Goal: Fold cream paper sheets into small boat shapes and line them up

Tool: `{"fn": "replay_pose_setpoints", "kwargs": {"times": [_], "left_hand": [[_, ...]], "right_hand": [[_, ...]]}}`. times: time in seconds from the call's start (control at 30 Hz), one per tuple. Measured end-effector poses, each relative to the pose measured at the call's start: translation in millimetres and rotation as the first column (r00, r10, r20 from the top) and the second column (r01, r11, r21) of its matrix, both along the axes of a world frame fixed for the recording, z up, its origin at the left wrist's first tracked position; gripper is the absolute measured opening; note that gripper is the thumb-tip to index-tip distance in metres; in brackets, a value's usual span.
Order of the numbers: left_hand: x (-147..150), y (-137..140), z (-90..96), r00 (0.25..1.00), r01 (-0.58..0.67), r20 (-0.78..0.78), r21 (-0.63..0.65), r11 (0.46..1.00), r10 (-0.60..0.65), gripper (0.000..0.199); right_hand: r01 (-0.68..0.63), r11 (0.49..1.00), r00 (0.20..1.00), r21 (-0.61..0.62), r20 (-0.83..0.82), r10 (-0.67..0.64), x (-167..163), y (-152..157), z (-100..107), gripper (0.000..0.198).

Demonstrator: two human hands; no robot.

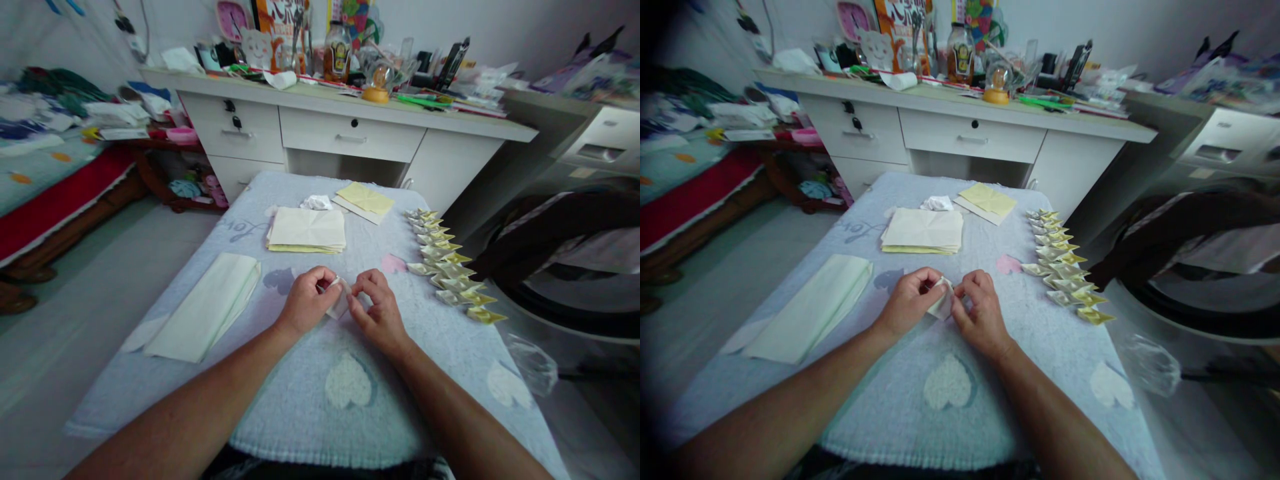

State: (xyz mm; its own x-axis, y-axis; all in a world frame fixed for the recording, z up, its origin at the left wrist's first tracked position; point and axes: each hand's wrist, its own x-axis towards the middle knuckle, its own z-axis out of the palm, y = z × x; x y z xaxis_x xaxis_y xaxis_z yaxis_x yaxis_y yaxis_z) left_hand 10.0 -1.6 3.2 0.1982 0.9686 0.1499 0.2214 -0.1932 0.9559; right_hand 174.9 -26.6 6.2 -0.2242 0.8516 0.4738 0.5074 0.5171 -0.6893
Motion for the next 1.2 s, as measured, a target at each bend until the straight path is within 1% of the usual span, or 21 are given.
{"fn": "replay_pose_setpoints", "kwargs": {"times": [0.1,0.2,0.23,0.3,0.37,0.43,0.57,0.67,0.77,0.87,1.0,1.2], "left_hand": [[0.4,-0.6,-1.5,1.0,-0.009,0.003,-0.016,1.0,0.009,0.01],[2.2,-1.2,-1.3,0.999,-0.033,0.024,-0.027,0.999,0.034,0.008],[2.9,-1.3,-1.0,0.998,-0.042,0.042,-0.033,0.999,0.043,0.011],[3.8,-1.2,0.0,0.995,-0.045,0.086,-0.052,0.998,0.05,0.024],[3.9,-0.6,1.0,0.991,-0.019,0.13,-0.078,0.997,0.029,0.037],[3.6,0.4,1.8,0.988,0.014,0.154,-0.097,0.995,0.001,0.042],[3.6,2.0,2.6,0.988,0.047,0.148,-0.103,0.994,-0.032,0.039],[4.2,2.0,1.8,0.996,0.017,0.085,-0.08,0.997,-0.01,0.036],[3.5,2.1,-1.5,1.0,-0.009,0.009,-0.029,1.0,0.009,0.033],[1.1,3.3,-5.7,0.998,0.04,-0.037,-0.008,0.999,-0.04,0.027],[-2.1,5.7,-6.0,0.994,0.098,-0.045,-0.037,0.994,-0.1,0.018],[-1.2,6.3,-4.2,0.997,0.072,-0.036,-0.049,0.996,-0.074,0.008]], "right_hand": [[-0.003,0.999,0.999,-0.039,-0.053,0.001,-0.3,1.5,0.0,0.006],[-0.012,0.999,0.998,-0.05,-0.065,0.008,-0.9,2.2,0.2,0.006],[-0.016,0.999,0.998,-0.052,-0.064,0.013,-1.2,2.0,0.4,0.006],[-0.028,0.998,0.998,-0.053,-0.059,0.025,-1.6,1.5,1.2,0.007],[-0.043,0.998,0.998,-0.051,-0.051,0.041,-1.8,1.0,2.0,0.007],[-0.057,0.997,0.998,-0.049,-0.039,0.055,-1.6,0.6,2.6,0.007],[-0.069,0.997,0.997,-0.041,-0.025,0.068,-0.7,0.7,2.7,0.007],[-0.077,0.996,0.997,-0.041,-0.019,0.076,-0.5,0.9,2.0,0.006],[-0.084,0.995,0.996,-0.049,-0.02,0.083,-0.5,0.8,0.7,0.006],[-0.082,0.995,0.996,-0.058,-0.024,0.08,0.0,0.7,-0.2,0.007],[-0.079,0.995,0.997,-0.068,-0.025,0.077,1.1,1.2,0.4,0.008],[-0.088,0.994,0.996,-0.061,-0.02,0.087,0.7,2.0,2.3,0.008]]}}
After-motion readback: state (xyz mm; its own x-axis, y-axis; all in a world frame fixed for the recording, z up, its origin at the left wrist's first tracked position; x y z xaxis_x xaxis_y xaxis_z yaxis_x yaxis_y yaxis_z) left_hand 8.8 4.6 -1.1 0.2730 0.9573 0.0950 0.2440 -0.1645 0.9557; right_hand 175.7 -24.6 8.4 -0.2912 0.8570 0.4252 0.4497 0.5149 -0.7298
